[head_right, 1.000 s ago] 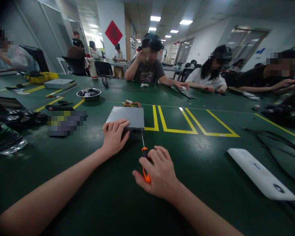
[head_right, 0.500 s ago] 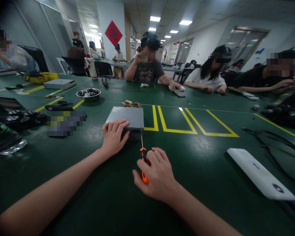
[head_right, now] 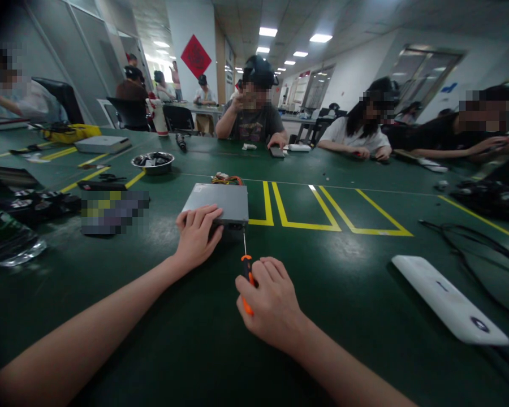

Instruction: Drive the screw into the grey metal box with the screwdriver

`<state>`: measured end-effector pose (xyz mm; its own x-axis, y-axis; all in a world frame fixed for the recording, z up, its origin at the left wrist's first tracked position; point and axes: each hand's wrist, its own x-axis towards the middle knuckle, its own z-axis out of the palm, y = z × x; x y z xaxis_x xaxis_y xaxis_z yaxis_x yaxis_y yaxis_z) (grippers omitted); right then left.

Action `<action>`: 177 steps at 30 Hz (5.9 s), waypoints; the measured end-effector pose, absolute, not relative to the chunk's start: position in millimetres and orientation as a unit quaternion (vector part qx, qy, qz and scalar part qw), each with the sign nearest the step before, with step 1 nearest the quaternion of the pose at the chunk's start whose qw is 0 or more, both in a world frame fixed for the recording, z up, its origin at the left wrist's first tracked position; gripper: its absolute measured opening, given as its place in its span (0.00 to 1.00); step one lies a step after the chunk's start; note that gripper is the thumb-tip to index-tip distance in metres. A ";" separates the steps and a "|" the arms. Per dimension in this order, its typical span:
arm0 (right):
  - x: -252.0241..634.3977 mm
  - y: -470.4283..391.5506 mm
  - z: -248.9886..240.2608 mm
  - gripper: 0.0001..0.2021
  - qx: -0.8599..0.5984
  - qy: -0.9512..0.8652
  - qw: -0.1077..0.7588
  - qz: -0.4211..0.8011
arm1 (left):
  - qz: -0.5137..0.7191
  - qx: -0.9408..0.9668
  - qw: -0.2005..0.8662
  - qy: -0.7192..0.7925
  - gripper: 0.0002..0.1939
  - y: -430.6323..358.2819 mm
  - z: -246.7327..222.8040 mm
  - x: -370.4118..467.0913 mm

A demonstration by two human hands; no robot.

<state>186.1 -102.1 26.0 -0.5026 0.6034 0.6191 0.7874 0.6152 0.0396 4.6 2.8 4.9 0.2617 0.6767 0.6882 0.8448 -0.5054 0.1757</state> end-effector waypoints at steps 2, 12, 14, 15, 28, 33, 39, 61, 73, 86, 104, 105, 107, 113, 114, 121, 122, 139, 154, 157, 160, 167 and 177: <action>186.7 -102.5 27.8 0.08 -0.409 -0.851 0.292 -0.152 | -0.366 -0.786 0.115 -0.484 0.17 2.9 4.5 4.5; 186.7 -104.3 25.8 0.10 -0.420 -0.851 0.290 -0.129 | -0.366 -0.785 0.118 -0.485 0.16 2.8 4.5 4.8; 186.0 -104.1 25.2 0.09 -0.427 -0.853 0.267 -0.142 | -0.362 -0.787 0.119 -0.486 0.16 2.9 4.7 4.7; 185.9 -104.0 25.3 0.09 -0.432 -0.853 0.257 -0.141 | -0.361 -0.787 0.120 -0.486 0.17 2.9 4.7 4.6; 186.6 -102.8 26.2 0.09 -0.422 -0.851 0.284 -0.128 | -0.367 -0.785 0.122 -0.483 0.17 2.8 4.6 4.6; 185.3 -103.0 26.9 0.07 -0.415 -0.856 0.275 -0.141 | -0.367 -0.784 0.120 -0.486 0.17 3.1 4.2 4.8; 189.7 -103.1 27.6 0.14 -0.418 -0.853 0.296 -0.105 | -0.366 -0.786 0.120 -0.484 0.17 3.2 3.5 4.4; 188.6 -101.8 24.3 0.08 -0.407 -0.852 0.293 -0.152 | -0.368 -0.786 0.117 -0.483 0.17 3.0 4.5 4.4; 189.8 -102.6 28.0 0.12 -0.419 -0.849 0.304 -0.110 | -0.368 -0.785 0.114 -0.486 0.17 2.7 4.7 4.9; 188.1 -103.8 29.0 0.14 -0.419 -0.854 0.279 -0.136 | -0.367 -0.785 0.117 -0.486 0.17 3.3 4.0 4.6; 188.2 -103.5 28.6 0.15 -0.424 -0.859 0.267 -0.106 | -0.368 -0.783 0.115 -0.487 0.17 3.2 4.3 5.0; 188.4 -103.2 28.5 0.16 -0.420 -0.858 0.276 -0.109 | -0.368 -0.784 0.114 -0.487 0.17 3.2 4.3 5.0; 188.6 -103.2 27.8 0.15 -0.413 -0.856 0.291 -0.111 | -0.369 -0.784 0.114 -0.486 0.17 3.2 4.2 4.9; 186.9 -106.0 24.6 0.09 -0.431 -0.856 0.260 -0.120 | -0.367 -0.784 0.113 -0.487 0.17 3.0 4.4 5.1; 186.5 -106.3 24.5 0.10 -0.430 -0.857 0.255 -0.124 | -0.368 -0.784 0.113 -0.487 0.17 2.9 4.5 5.1; 188.1 -104.6 27.4 0.13 -0.413 -0.861 0.273 -0.118 | -0.367 -0.784 0.115 -0.487 0.17 3.2 4.1 4.7; 188.9 -104.3 27.8 0.14 -0.409 -0.860 0.282 -0.120 | -0.366 -0.784 0.115 -0.487 0.17 3.3 4.0 4.7; 187.8 -104.1 28.7 0.10 -0.393 -0.852 0.298 -0.179 | -0.360 -0.785 0.121 -0.489 0.17 3.2 4.0 4.8; 188.0 -104.7 24.2 0.08 -0.394 -0.858 0.281 -0.172 | -0.365 -0.779 0.131 -0.492 0.16 3.7 4.4 5.3; 189.2 -105.1 25.8 0.12 -0.403 -0.855 0.286 -0.160 | -0.368 -0.778 0.133 -0.492 0.16 3.8 4.2 5.6; 188.8 -104.9 24.9 0.15 -0.411 -0.852 0.296 -0.131 | -0.367 -0.778 0.131 -0.493 0.16 3.5 4.7 5.9; 184.3 -105.3 22.1 0.09 -0.410 -0.862 0.258 -0.146 | -0.364 -0.777 0.127 -0.498 0.15 2.3 6.3 6.8; 187.7 -103.9 27.0 0.10 -0.419 -0.849 0.277 -0.165 | -0.363 -0.778 0.126 -0.498 0.16 2.1 5.8 6.5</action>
<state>187.7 -103.9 27.0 -0.4954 0.6201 0.6083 0.8025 0.5948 0.0472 6.5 2.1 5.8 0.2414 0.6828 0.6896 0.8653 -0.4732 0.1656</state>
